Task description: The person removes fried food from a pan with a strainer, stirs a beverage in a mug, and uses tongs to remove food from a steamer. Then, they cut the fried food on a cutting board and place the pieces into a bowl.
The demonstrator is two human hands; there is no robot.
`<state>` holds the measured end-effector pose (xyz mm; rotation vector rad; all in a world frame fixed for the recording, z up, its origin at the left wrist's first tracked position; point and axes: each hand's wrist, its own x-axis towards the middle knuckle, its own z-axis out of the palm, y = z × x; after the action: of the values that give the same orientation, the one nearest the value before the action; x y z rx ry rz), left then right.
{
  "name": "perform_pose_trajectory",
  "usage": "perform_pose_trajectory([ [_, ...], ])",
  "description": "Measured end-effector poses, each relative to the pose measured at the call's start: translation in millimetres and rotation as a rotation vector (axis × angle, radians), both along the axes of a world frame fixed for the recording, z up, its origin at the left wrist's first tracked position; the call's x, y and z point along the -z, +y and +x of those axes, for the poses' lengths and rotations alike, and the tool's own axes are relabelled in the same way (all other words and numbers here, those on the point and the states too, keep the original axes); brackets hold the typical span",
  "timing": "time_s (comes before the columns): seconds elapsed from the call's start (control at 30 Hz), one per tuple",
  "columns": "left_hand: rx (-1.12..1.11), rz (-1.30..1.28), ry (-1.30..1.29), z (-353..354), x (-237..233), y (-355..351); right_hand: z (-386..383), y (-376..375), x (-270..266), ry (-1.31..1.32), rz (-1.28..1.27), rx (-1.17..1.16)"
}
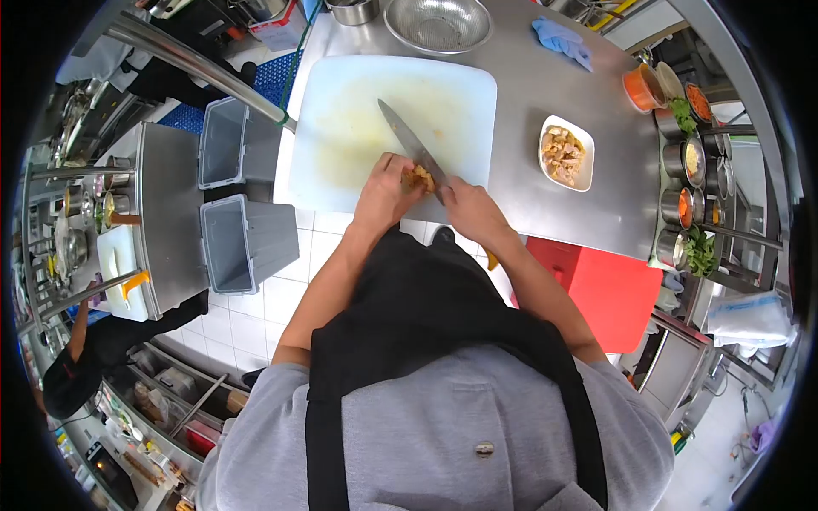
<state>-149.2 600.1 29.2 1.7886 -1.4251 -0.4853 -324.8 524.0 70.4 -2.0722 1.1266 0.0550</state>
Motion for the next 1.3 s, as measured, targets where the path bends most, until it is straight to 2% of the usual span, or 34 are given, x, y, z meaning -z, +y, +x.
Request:
perform_pose_trajectory([
  [0.17, -0.024, 0.082, 0.089, 3.5, -3.7, 1.7, -50.5, 21.9, -18.5, 0.108, 0.109, -0.033],
  [0.33, -0.019, 0.105, 0.101, 10.6, 5.3, 7.7, -3.4, 29.3, 29.9, 0.049, 0.052, -0.019],
  [0.57, -0.07, 0.019, 0.188, 6.6, 8.9, 14.0, 21.7, 36.0, 26.6, 0.079, -0.05, 0.0],
  [0.7, -0.153, 0.007, 0.138, 10.2, 13.6, 15.0, -3.3, 51.5, 18.9, 0.066, -0.074, -0.038],
  [0.8, -0.195, 0.025, 0.126, 15.9, 14.1, 11.8, -31.6, 68.1, 11.3, 0.191, -0.005, -0.028],
  [0.9, -0.225, 0.002, 0.067, 26.8, 19.8, 7.1, -15.8, 64.3, 5.7, 0.199, -0.027, -0.015],
  [0.97, -0.283, -0.066, 0.038, 40.8, 20.5, 1.5, 13.7, 50.6, 11.2, 0.081, -0.043, -0.06],
  [1.0, -0.273, -0.066, 0.042, 49.1, 18.6, -0.8, 17.3, 47.2, 8.6, 0.086, -0.043, -0.05],
  [1.07, -0.297, 0.024, -0.105, 64.1, 10.3, -8.4, 23.4, 40.5, -2.4, 0.097, -0.094, -0.017],
  [1.13, -0.265, 0.018, -0.05, 64.0, 2.9, -12.8, 4.3, 34.2, -18.0, 0.137, -0.125, 0.036],
  [1.2, 0.007, -0.087, -0.213, 50.8, -6.3, -14.6, -23.7, 26.9, -24.8, 0.181, -0.155, 0.086],
  [1.23, 0.012, -0.09, -0.206, 37.8, -10.8, -14.1, -37.6, 23.0, -24.9, 0.188, -0.195, 0.149],
  [1.3, 0.389, -0.019, -0.432, 11.8, -19.0, -15.2, -57.2, 17.6, -21.5, 0.195, -0.24, 0.215],
])
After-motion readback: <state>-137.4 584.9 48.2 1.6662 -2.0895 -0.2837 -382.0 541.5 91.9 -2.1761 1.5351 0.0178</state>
